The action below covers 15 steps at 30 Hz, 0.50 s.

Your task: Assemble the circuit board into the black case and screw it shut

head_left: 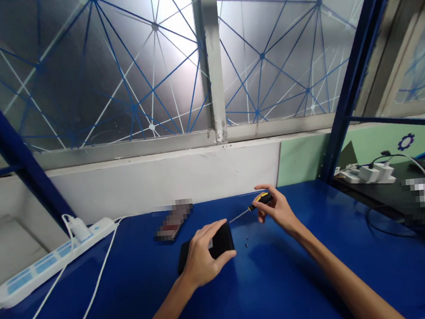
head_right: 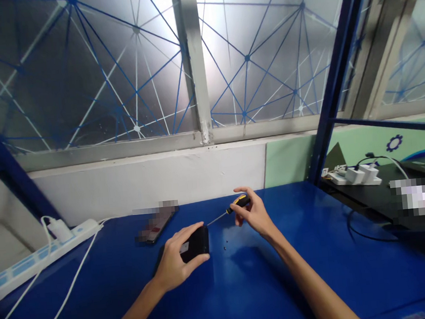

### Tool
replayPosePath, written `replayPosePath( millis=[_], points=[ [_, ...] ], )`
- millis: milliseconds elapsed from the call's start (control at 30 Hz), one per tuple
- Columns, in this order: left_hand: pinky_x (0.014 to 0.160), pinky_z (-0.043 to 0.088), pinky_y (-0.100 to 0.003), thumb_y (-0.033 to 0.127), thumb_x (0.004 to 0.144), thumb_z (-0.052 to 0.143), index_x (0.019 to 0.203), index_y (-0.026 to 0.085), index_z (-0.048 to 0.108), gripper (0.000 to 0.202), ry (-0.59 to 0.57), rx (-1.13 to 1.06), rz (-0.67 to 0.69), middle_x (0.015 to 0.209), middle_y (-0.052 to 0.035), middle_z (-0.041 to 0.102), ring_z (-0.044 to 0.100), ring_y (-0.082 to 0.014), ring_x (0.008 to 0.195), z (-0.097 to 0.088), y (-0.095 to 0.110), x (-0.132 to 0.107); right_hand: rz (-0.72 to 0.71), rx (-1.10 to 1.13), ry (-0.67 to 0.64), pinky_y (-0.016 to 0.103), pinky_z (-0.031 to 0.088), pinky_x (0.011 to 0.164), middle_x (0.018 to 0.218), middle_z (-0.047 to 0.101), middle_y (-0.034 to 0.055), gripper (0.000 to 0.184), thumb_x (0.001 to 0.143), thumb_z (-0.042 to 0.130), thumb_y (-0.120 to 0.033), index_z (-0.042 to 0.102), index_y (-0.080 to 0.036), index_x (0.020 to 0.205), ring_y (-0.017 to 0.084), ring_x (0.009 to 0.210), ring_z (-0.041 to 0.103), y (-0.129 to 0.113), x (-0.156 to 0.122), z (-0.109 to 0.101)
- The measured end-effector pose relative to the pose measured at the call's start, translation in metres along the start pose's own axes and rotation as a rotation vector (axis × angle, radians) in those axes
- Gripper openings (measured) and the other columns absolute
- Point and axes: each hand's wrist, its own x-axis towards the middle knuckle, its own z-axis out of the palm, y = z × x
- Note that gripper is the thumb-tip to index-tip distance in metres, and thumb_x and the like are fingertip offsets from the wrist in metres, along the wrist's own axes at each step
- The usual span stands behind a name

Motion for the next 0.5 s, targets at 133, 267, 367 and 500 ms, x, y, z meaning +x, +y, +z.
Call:
replayPosePath(
  millis=[133,267,367,500],
  points=[
    [0.097,0.049,-0.049,0.038,0.075,0.075,0.13,0.025,0.054,0.059,0.011,0.004,0.008,0.126,-0.0087,0.064,0.06,-0.0305,0.115,-0.0002,0.0007,-0.0001,-0.048,-0.168,0.093,0.022,0.04,0.034,0.056,0.054,-0.0076,0.044,0.072,0.076,-0.042,0.053,-0.02,0.102,0.011,0.034,0.052,0.0024,-0.0006,0.0001],
    [0.095,0.05,-0.048,0.038,0.076,0.075,0.129,0.024,0.055,0.058,0.018,0.004,0.006,0.125,-0.0092,0.065,0.061,-0.0304,0.113,-0.0016,0.0011,0.0011,-0.052,-0.175,0.052,0.023,0.044,0.038,0.067,0.06,-0.0038,0.04,0.078,0.07,-0.043,0.052,-0.021,0.106,0.012,0.039,0.056,0.0024,-0.0011,0.0006],
    [0.095,0.05,-0.048,0.039,0.077,0.074,0.129,0.024,0.054,0.058,0.01,0.003,0.002,0.125,-0.0097,0.065,0.061,-0.0304,0.113,-0.0016,0.0001,0.0012,-0.012,-0.03,-0.037,0.026,0.049,0.041,0.082,0.063,-0.0005,0.049,0.075,0.072,-0.042,0.047,-0.022,0.112,0.014,0.046,0.062,0.0017,0.0001,-0.0011],
    [0.098,0.048,-0.05,0.04,0.078,0.073,0.13,0.025,0.053,0.059,-0.002,-0.004,-0.001,0.127,-0.0098,0.064,0.06,-0.0306,0.115,-0.001,-0.0019,0.0001,0.011,-0.067,0.019,0.026,0.048,0.04,0.06,0.059,-0.0064,0.052,0.073,0.075,-0.04,0.047,-0.02,0.111,0.014,0.039,0.058,0.0007,0.0001,-0.0017]
  ],
)
